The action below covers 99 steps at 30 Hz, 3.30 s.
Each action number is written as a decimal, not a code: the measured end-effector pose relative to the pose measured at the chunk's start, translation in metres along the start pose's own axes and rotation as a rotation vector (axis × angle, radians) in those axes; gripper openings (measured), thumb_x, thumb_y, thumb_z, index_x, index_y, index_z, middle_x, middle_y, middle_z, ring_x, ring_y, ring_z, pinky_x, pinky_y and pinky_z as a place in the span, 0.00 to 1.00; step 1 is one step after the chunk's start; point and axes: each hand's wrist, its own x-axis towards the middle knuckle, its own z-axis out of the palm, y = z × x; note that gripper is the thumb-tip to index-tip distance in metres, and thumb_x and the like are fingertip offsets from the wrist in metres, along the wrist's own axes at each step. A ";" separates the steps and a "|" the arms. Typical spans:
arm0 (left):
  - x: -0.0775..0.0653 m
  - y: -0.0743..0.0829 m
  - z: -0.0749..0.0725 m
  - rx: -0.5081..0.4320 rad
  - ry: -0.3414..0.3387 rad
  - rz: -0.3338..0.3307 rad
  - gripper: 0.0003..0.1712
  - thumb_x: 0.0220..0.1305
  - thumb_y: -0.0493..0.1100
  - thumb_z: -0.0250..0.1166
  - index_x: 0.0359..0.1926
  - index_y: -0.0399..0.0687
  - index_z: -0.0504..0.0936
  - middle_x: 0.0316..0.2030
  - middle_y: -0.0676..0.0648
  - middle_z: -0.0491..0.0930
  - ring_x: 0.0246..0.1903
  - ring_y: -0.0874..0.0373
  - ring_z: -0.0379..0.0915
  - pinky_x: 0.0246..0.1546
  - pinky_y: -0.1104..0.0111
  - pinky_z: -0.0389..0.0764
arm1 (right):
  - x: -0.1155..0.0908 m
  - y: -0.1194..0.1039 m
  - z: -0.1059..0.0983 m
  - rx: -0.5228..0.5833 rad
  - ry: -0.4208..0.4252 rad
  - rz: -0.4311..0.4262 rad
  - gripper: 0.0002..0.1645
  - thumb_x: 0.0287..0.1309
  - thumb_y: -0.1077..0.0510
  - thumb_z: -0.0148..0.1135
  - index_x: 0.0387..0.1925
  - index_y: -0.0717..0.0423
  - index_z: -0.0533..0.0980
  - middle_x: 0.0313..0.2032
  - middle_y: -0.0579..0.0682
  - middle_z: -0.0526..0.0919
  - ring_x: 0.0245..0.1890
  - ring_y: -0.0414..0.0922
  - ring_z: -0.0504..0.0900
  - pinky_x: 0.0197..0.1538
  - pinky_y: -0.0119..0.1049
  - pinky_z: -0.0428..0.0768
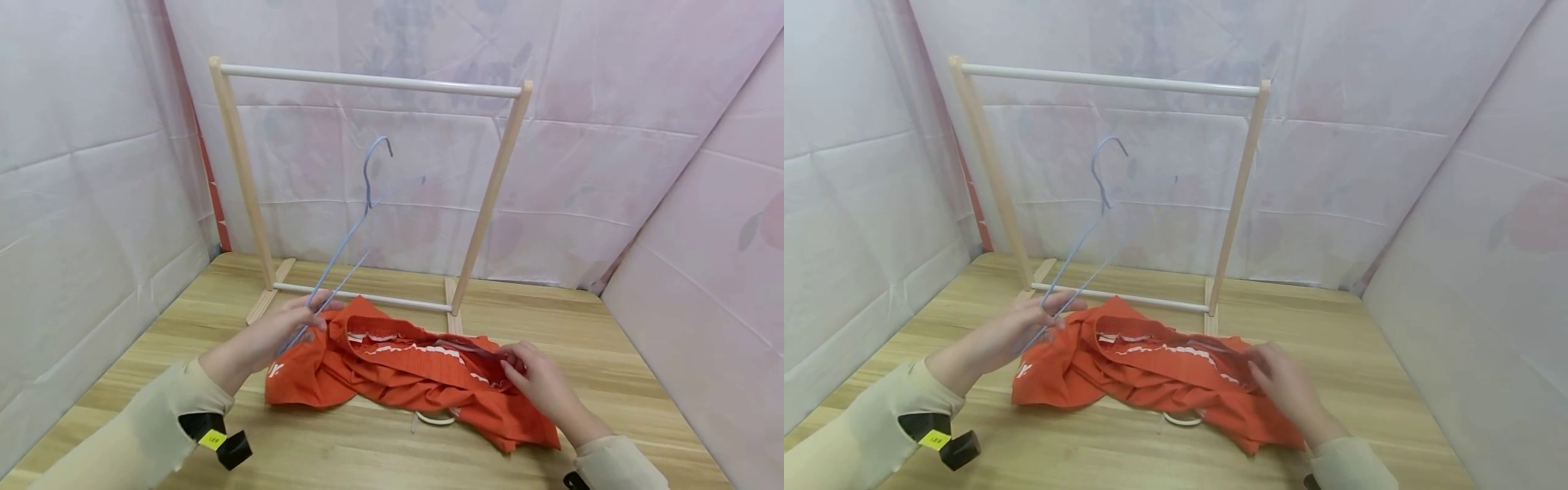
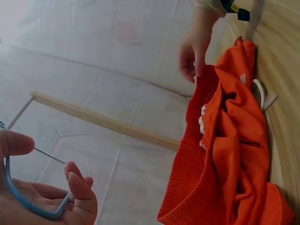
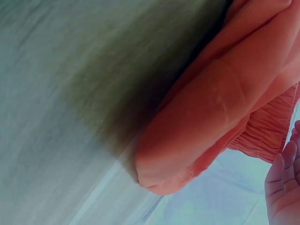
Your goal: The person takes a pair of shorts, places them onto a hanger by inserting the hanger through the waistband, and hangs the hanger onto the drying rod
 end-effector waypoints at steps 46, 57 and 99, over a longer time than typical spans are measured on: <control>-0.021 -0.032 -0.042 0.400 -0.393 -0.024 0.20 0.66 0.46 0.55 0.54 0.42 0.78 0.43 0.43 0.80 0.24 0.64 0.62 0.24 0.74 0.65 | -0.002 0.015 -0.005 0.032 -0.003 0.162 0.08 0.53 0.64 0.62 0.37 0.62 0.78 0.28 0.49 0.76 0.24 0.42 0.75 0.28 0.36 0.73; 0.003 -0.027 -0.020 0.616 -0.343 0.027 0.16 0.62 0.51 0.61 0.45 0.48 0.83 0.26 0.55 0.76 0.22 0.64 0.64 0.23 0.72 0.66 | -0.002 0.016 -0.003 0.059 -0.028 0.199 0.08 0.55 0.63 0.62 0.38 0.62 0.78 0.29 0.50 0.76 0.24 0.41 0.75 0.27 0.34 0.73; 0.085 -0.028 0.007 0.815 -0.275 0.038 0.20 0.57 0.54 0.65 0.45 0.46 0.82 0.36 0.55 0.80 0.33 0.61 0.74 0.38 0.68 0.75 | -0.006 0.015 -0.003 0.270 -0.002 0.167 0.11 0.60 0.63 0.58 0.44 0.63 0.77 0.37 0.54 0.77 0.31 0.43 0.79 0.32 0.32 0.76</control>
